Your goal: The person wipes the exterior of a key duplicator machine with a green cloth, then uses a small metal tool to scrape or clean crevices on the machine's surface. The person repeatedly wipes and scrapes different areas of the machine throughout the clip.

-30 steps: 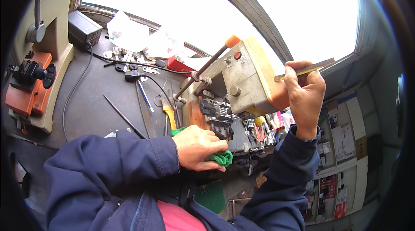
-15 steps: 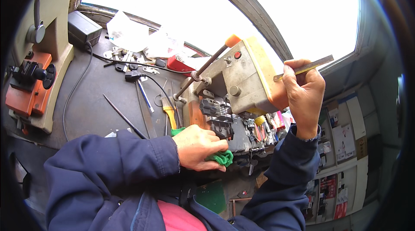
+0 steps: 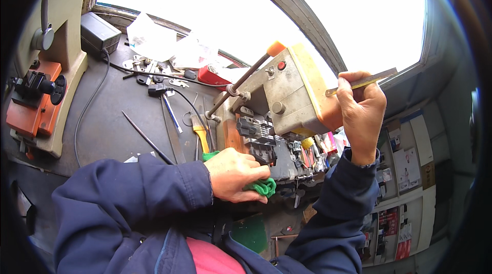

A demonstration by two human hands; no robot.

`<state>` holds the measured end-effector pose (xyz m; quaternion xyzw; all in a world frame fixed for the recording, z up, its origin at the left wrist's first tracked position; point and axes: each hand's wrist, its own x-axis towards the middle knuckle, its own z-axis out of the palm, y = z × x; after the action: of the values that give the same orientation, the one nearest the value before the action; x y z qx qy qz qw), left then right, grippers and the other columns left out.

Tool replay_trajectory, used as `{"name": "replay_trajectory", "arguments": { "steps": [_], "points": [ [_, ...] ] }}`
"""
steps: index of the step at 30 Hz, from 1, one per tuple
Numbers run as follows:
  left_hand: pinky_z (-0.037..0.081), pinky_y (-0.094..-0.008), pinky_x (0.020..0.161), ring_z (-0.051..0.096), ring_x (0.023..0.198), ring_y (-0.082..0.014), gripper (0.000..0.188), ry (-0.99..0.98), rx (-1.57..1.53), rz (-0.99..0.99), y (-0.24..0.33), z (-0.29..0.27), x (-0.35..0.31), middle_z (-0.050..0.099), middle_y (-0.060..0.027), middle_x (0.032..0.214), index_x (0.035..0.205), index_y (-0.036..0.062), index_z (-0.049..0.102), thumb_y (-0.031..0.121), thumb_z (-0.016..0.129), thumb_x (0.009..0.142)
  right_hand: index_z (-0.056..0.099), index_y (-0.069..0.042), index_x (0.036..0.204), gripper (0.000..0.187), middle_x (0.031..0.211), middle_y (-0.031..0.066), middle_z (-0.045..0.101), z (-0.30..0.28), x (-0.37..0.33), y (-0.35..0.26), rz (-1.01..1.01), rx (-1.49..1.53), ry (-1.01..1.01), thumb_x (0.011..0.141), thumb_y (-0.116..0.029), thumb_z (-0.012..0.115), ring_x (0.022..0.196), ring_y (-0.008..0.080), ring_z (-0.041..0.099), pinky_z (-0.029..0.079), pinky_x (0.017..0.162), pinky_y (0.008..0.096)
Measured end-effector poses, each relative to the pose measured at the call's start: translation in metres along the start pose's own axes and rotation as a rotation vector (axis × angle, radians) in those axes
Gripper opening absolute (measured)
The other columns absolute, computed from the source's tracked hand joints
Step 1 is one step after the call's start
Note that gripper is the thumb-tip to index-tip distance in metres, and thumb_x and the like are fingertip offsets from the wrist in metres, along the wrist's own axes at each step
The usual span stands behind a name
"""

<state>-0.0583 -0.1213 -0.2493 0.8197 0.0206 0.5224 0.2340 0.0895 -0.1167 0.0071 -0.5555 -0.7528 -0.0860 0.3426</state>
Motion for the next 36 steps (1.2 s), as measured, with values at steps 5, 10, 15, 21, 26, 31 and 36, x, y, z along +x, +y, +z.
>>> {"name": "replay_trajectory", "arguments": {
  "steps": [5, 10, 15, 21, 26, 31, 36],
  "points": [
    [0.055, -0.0419, 0.063, 0.069, 0.077, -0.0287, 0.044, -0.006, 0.002, -0.013, 0.0004, -0.0006, -0.0002, 0.065, -0.0063, 0.081, 0.099, 0.0104, 0.066, 0.046, 0.090, 0.088, 0.074, 0.004, 0.104, 0.008, 0.087, 0.0103, 0.079, -0.0011, 0.0005, 0.0010, -0.005, -0.041, -0.004, 0.097, 0.003, 0.071, 0.083, 0.0160, 0.078, 0.060, 0.078, 0.0300],
    [0.055, -0.0419, 0.063, 0.069, 0.076, -0.0287, 0.044, 0.011, 0.008, 0.000, 0.0010, -0.0006, 0.0002, 0.064, -0.0063, 0.080, 0.098, 0.0104, 0.066, 0.046, 0.089, 0.088, 0.074, 0.003, 0.104, 0.009, 0.086, 0.0085, 0.078, -0.0001, 0.0021, 0.0031, 0.014, 0.012, 0.033, 0.095, 0.001, 0.072, 0.082, 0.0145, 0.075, 0.059, 0.078, 0.0305],
    [0.055, -0.0418, 0.063, 0.069, 0.076, -0.0285, 0.044, -0.006, 0.013, -0.010, 0.0007, -0.0007, -0.0003, 0.064, -0.0061, 0.080, 0.098, 0.0103, 0.066, 0.046, 0.089, 0.088, 0.074, 0.003, 0.105, 0.009, 0.087, 0.0086, 0.078, 0.0000, 0.0011, 0.0022, 0.019, 0.000, 0.025, 0.096, 0.002, 0.071, 0.082, 0.0146, 0.075, 0.059, 0.079, 0.0301],
    [0.055, -0.0420, 0.063, 0.069, 0.077, -0.0283, 0.044, 0.001, 0.006, -0.005, -0.0001, 0.0004, -0.0001, 0.065, -0.0060, 0.081, 0.099, 0.0103, 0.065, 0.046, 0.089, 0.088, 0.074, 0.003, 0.105, 0.008, 0.087, 0.0081, 0.078, 0.0000, 0.0007, 0.0013, -0.011, -0.034, 0.011, 0.097, 0.002, 0.072, 0.082, 0.0143, 0.075, 0.059, 0.078, 0.0297],
    [0.055, -0.0418, 0.063, 0.069, 0.077, -0.0280, 0.044, 0.000, 0.011, -0.004, 0.0000, 0.0000, -0.0005, 0.065, -0.0058, 0.081, 0.099, 0.0105, 0.065, 0.046, 0.089, 0.088, 0.074, 0.003, 0.105, 0.008, 0.086, 0.0078, 0.078, 0.0012, -0.0005, 0.0012, 0.008, 0.036, 0.029, 0.097, 0.002, 0.072, 0.081, 0.0131, 0.074, 0.059, 0.077, 0.0289],
    [0.055, -0.0417, 0.064, 0.069, 0.077, -0.0280, 0.044, 0.002, 0.012, -0.004, 0.0004, 0.0001, -0.0006, 0.065, -0.0057, 0.081, 0.099, 0.0107, 0.066, 0.046, 0.089, 0.088, 0.074, 0.004, 0.104, 0.007, 0.087, 0.0079, 0.078, 0.0004, -0.0004, 0.0025, -0.006, -0.010, 0.006, 0.098, 0.002, 0.071, 0.082, 0.0130, 0.074, 0.058, 0.077, 0.0279],
    [0.055, -0.0419, 0.064, 0.069, 0.077, -0.0281, 0.044, -0.001, 0.017, -0.004, 0.0000, 0.0004, -0.0006, 0.065, -0.0059, 0.081, 0.099, 0.0106, 0.065, 0.046, 0.089, 0.089, 0.074, 0.003, 0.105, 0.008, 0.088, 0.0082, 0.078, 0.0003, 0.0000, 0.0043, 0.037, 0.073, 0.044, 0.098, 0.002, 0.072, 0.082, 0.0129, 0.075, 0.059, 0.077, 0.0291]
  ]
}}
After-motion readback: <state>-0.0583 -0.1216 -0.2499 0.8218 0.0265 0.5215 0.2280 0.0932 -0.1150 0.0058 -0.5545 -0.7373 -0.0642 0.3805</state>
